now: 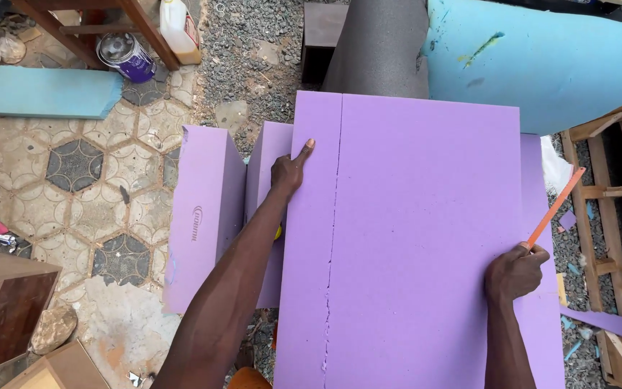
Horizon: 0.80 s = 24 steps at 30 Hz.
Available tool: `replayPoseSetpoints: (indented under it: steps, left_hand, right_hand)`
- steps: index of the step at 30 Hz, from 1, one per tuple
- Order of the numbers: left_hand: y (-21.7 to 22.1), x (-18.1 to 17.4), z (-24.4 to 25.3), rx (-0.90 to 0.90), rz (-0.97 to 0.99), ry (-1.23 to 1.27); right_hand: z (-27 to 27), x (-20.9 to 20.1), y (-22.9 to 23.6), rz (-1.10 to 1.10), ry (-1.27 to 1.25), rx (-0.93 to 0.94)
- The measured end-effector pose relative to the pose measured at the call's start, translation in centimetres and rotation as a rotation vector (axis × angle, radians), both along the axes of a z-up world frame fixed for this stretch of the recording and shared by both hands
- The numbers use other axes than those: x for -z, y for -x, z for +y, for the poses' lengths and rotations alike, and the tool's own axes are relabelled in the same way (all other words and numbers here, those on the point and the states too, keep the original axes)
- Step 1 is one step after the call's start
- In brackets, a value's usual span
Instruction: Measuring, marking, and cutting large purple foam blocks using a tape measure and a hacksaw blade in a workshop.
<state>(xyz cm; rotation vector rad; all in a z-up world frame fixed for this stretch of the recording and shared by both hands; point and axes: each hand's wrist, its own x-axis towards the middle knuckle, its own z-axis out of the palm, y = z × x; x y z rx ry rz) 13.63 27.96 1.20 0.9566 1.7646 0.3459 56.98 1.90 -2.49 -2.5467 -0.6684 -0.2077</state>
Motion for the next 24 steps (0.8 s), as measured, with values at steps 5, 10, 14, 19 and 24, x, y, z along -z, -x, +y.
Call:
replayPoseSetpoints:
  steps: [5, 10, 14, 19, 24]
  left_hand:
    - [-0.1, 2.6, 0.8, -0.005, 0.031, 0.012]
    - [-0.1, 1.4, 0.8, -0.047, 0.055, 0.036]
    - [2.3, -3.9, -0.4, 0.155, -0.101, -0.024]
    - [7.3, 4.3, -6.0, 0.306, -0.066, -0.412]
    - [9.0, 10.9, -14.5, 0.491, 0.563, -0.442]
  right_hand:
    - [0.3, 0.7, -0.6, -0.065, 0.040, -0.025]
    - [0.3, 1.6, -1.5, -0.100, 0.044, -0.052]
    - [-0.3, 3.5, -3.5, -0.133, 0.026, -0.080]
    - [-0.9, 0.2, -1.6, -0.140, -0.154, -0.128]
    - [-1.5, -11.2, 10.5, 0.164, -0.672, -0.201]
